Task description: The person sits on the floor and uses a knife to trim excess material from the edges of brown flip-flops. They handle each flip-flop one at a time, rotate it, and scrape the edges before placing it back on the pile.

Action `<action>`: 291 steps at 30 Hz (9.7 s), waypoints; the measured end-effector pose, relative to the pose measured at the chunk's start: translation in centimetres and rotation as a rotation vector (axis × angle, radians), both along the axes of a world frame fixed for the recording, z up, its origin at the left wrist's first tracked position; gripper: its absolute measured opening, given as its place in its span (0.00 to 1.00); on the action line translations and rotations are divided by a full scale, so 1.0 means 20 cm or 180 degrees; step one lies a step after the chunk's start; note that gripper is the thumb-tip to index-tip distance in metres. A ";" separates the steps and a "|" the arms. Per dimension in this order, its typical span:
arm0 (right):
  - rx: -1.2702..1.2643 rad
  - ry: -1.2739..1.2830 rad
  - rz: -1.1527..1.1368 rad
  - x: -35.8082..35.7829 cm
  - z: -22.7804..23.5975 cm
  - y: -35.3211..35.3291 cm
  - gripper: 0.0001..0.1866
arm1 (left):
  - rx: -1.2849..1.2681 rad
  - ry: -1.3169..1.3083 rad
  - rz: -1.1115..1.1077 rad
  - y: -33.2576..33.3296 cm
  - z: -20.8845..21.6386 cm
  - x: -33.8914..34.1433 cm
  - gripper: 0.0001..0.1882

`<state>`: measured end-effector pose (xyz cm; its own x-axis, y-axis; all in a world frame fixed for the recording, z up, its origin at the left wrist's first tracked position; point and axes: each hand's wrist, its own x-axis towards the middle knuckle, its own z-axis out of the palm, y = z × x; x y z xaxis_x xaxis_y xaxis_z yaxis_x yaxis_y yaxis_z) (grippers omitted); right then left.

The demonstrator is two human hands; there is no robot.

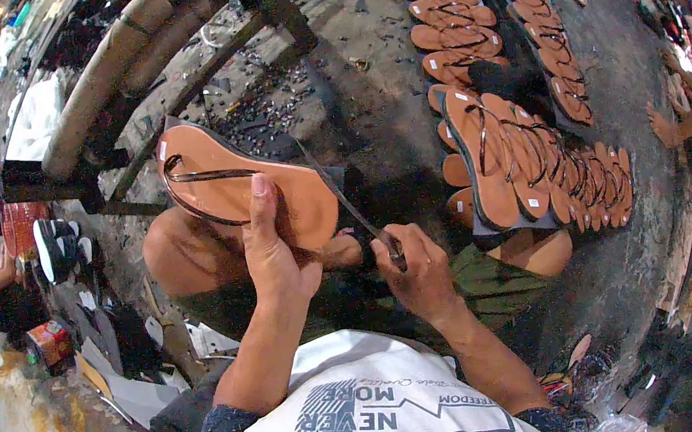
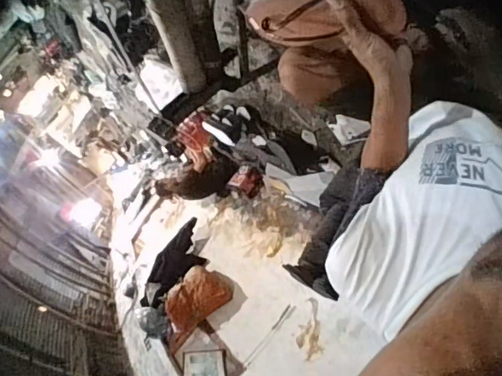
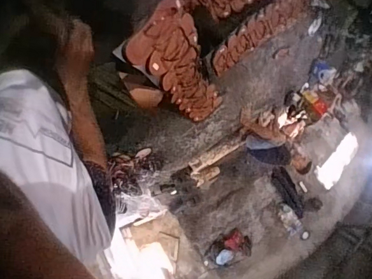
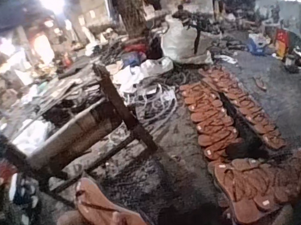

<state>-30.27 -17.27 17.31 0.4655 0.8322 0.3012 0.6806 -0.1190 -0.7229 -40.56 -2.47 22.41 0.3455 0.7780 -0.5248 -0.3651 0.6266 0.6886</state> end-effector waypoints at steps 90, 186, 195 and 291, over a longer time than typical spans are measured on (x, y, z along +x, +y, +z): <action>-0.1268 0.0121 0.2781 0.29 0.49 0.57 0.16 | 0.1367 0.1040 -0.2714 0.20 0.23 -0.40 0.18; -0.1660 -0.0079 -0.1054 0.47 -0.46 -0.30 0.24 | 0.0244 0.1137 -0.2893 -0.35 -0.46 0.71 0.22; -0.2245 0.0462 -0.0503 0.77 -0.64 -0.13 0.26 | 0.0313 0.1313 -0.2881 -0.23 -0.41 0.63 0.27; 0.0218 0.1268 0.1205 -0.10 0.01 1.00 0.16 | -0.0185 -0.0030 -0.0222 -0.15 -0.18 -0.43 0.26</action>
<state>-32.30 2.81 17.43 0.2265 0.9483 0.2225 0.3391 0.1374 -0.9307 -49.24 -5.45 18.76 0.4029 0.7202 -0.5648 -0.3255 0.6895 0.6470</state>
